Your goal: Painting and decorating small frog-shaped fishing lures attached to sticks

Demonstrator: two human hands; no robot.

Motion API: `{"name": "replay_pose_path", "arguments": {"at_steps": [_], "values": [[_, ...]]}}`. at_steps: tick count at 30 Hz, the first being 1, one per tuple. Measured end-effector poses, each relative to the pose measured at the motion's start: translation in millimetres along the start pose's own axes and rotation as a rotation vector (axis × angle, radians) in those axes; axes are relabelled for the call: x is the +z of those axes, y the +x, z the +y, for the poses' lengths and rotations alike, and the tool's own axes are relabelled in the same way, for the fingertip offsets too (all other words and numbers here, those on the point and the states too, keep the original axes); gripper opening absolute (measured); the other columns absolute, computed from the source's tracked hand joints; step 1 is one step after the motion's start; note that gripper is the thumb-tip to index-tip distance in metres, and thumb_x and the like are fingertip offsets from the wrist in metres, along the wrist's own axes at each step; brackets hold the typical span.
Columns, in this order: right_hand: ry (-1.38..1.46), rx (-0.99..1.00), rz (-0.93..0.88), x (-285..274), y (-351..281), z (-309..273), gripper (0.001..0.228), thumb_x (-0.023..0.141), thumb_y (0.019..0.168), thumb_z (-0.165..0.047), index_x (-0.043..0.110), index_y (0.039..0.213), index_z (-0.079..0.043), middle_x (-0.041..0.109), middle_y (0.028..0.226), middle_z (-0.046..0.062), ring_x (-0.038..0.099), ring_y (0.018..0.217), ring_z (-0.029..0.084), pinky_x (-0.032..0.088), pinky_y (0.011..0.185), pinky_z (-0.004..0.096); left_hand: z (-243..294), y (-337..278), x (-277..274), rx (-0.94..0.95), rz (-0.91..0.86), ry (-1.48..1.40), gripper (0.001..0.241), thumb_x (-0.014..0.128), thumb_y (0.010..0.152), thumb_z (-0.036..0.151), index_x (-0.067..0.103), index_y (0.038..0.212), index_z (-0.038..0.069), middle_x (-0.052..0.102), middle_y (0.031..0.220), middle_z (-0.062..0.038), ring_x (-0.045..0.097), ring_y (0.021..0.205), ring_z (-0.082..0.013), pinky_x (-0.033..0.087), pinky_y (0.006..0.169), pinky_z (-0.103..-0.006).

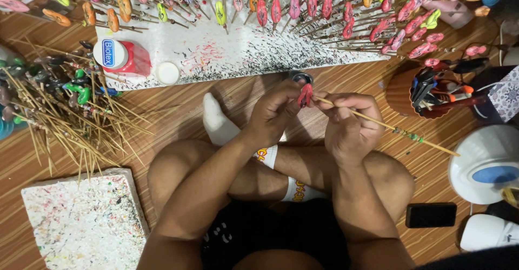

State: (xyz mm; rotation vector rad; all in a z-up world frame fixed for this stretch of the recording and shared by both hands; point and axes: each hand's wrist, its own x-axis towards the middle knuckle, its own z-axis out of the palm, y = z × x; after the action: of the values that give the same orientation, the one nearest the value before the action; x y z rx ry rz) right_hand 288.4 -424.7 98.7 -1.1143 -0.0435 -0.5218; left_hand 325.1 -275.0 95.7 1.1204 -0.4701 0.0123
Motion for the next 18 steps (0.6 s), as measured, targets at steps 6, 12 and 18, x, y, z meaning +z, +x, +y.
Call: {"name": "replay_pose_path", "arguments": {"at_steps": [6,12,18], "values": [[0.024,-0.009,-0.030,3,3,-9,0.011,0.063,0.092,-0.002,0.056,0.091,0.006,0.066,0.078,0.029,0.075,0.095,0.046,0.067,0.083,0.054,-17,-7,-5,-0.017,-0.013,0.017,0.018,0.057,0.106,0.015,0.071,0.102,0.004,0.063,0.094,-0.008,0.062,0.095,-0.0212,0.046,0.105,-0.0467],[-0.101,0.165,0.096,-49,15,12,0.033,0.049,0.097,-0.029,0.056,0.105,0.002,0.072,0.094,0.028,0.078,0.098,0.038,0.066,0.090,0.050,-16,-6,-7,-0.168,0.085,-0.129,0.030,0.047,0.111,0.023,0.067,0.106,0.001,0.059,0.084,-0.006,0.052,0.082,-0.0120,0.047,0.082,-0.0273],[-0.385,0.337,-0.031,-78,14,49,0.014,0.045,0.111,-0.018,0.046,0.118,-0.006,0.073,0.101,0.022,0.076,0.092,0.029,0.063,0.076,0.033,-27,-9,-13,-0.219,0.133,-0.206,0.030,0.045,0.111,0.021,0.065,0.110,-0.001,0.052,0.075,-0.003,0.041,0.069,-0.0055,0.038,0.065,-0.0197]]}}
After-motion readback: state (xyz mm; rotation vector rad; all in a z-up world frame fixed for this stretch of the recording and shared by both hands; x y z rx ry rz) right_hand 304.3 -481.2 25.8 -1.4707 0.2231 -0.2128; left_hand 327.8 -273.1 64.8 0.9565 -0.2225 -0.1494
